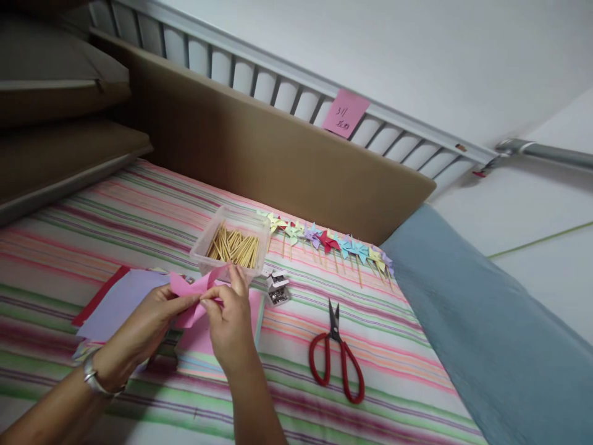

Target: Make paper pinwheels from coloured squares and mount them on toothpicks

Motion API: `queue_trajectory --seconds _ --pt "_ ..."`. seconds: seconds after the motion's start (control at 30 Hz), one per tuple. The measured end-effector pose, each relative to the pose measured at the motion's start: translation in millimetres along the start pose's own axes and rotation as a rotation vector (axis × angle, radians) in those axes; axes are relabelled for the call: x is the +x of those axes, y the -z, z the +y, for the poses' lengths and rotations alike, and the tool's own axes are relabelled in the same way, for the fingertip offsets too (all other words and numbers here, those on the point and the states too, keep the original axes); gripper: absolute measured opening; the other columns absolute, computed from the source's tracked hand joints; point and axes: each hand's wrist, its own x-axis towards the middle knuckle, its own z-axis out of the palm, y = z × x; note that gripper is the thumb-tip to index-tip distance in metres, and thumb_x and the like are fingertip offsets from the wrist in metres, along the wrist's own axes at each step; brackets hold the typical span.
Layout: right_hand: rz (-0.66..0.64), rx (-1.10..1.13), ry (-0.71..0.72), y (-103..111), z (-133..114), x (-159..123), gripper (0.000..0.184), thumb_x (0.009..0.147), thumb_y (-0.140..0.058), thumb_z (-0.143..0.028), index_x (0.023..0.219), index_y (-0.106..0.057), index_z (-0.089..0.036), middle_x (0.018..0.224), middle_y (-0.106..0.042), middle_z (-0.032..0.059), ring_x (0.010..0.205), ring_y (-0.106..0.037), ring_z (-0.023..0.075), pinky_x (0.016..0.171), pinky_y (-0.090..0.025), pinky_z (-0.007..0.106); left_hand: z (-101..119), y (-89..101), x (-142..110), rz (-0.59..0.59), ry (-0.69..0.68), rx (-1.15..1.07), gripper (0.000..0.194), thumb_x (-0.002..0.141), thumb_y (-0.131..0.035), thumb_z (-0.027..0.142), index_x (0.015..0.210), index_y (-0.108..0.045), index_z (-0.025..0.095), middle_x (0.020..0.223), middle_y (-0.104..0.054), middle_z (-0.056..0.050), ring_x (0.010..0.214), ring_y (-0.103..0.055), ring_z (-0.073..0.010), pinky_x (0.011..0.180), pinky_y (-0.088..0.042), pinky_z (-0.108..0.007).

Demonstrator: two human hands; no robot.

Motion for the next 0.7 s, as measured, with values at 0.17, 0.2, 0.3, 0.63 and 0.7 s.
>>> queue_trajectory --seconds 0.17,0.2,0.3,0.63,0.7 --pt "0.006 -0.002 0.010 -1.1 4.7 -0.5 0.008 0.079 -0.058 -0.017 0.076 -0.064 -0.021 0.145 -0.031 0.0071 0.136 -0.022 0.0218 0.106 -0.025 0.041 0.3 2.0 -0.4 -0.025 0.017 -0.023 0.017 0.068 -0.070 0.025 0.081 -0.072 0.015 0.072 -0.071 -0.003 0.070 -0.060 -0.0164 0.067 -0.043 -0.024" --pt "0.008 -0.012 0.021 -1.1 5.6 -0.5 0.008 0.079 -0.057 -0.018 0.076 -0.064 -0.021 0.145 -0.031 0.0072 0.136 -0.022 0.0221 0.105 -0.025 0.041 0.5 2.2 -0.5 -0.023 0.017 -0.027 0.016 0.068 -0.070 0.025 0.080 -0.072 0.015 0.072 -0.071 -0.003 0.069 -0.059 -0.0160 0.066 -0.043 -0.024" --pt "0.008 -0.051 0.061 -0.7 6.7 -0.6 0.009 0.080 -0.056 -0.018 0.076 -0.063 -0.020 0.145 -0.032 0.0079 0.136 -0.021 0.0231 0.106 -0.023 0.043 0.6 2.4 -0.6 -0.015 0.011 -0.027 0.015 0.067 -0.070 0.026 0.078 -0.072 0.016 0.072 -0.071 -0.002 0.065 -0.059 -0.0151 0.062 -0.042 -0.023" --pt "-0.008 -0.077 0.074 0.1 4.9 -0.1 0.009 0.080 -0.056 -0.018 0.075 -0.063 -0.020 0.144 -0.033 0.0093 0.136 -0.020 0.0211 0.107 -0.022 0.042 1.0 2.5 -1.1 -0.034 0.006 -0.031 0.013 0.067 -0.069 0.024 0.078 -0.071 0.016 0.070 -0.070 -0.002 0.064 -0.057 -0.0140 0.060 -0.041 -0.022" --pt "-0.006 -0.065 0.064 0.3 5.0 -0.1 0.009 0.080 -0.056 -0.018 0.075 -0.063 -0.020 0.143 -0.035 0.0090 0.135 -0.022 0.0215 0.107 -0.022 0.043 1.5 1.8 -1.5 -0.024 -0.001 -0.022 0.013 0.066 -0.069 0.024 0.076 -0.071 0.016 0.069 -0.069 -0.002 0.062 -0.057 -0.0145 0.058 -0.041 -0.022"
